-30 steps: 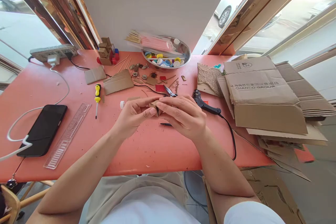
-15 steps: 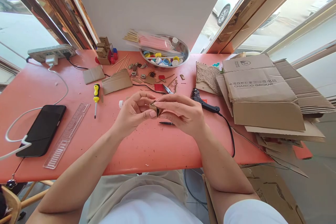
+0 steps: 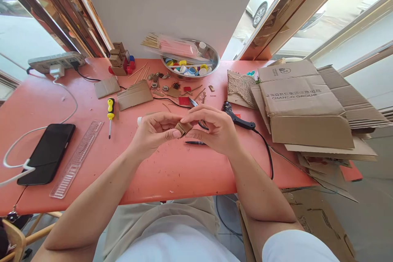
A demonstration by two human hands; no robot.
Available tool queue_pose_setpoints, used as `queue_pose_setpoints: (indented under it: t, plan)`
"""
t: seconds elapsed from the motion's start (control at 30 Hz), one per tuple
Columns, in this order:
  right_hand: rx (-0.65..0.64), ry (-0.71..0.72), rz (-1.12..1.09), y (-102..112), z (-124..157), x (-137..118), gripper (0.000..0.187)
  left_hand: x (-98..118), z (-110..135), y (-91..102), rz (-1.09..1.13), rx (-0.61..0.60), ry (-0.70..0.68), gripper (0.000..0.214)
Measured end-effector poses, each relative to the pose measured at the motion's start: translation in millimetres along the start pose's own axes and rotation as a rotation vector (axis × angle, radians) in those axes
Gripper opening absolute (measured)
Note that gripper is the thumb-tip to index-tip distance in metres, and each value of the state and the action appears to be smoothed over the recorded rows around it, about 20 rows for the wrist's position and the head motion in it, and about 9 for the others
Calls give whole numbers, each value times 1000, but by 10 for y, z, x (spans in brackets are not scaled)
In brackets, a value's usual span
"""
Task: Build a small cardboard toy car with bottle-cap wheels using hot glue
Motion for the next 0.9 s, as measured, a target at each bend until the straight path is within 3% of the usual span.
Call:
queue_pose_setpoints:
  t: [0.27,0.47,0.73,0.9]
  plan:
    - [-2,80,67,6,-6,-67,25,-54,-8,28,3,-2,36,42]
    - [41,38,89,41,18,-26,23,35,9,-47,-5,1,-25,37]
    - [17,-16,126,40,20,34,27,-100,-12,0,17,64,104,51]
    - [18,47,194,35,48,9,20,-179,-23,31,70,80,135,49]
Point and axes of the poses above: each hand's wrist, its own z-axis away from the middle knuckle, its own y-axis out of the back of the hand, x = y × z, the point moved 10 cm from there along -z, towards the middle knuckle, and after that the axes turned 15 degrees about y, right-handed, at the moved point
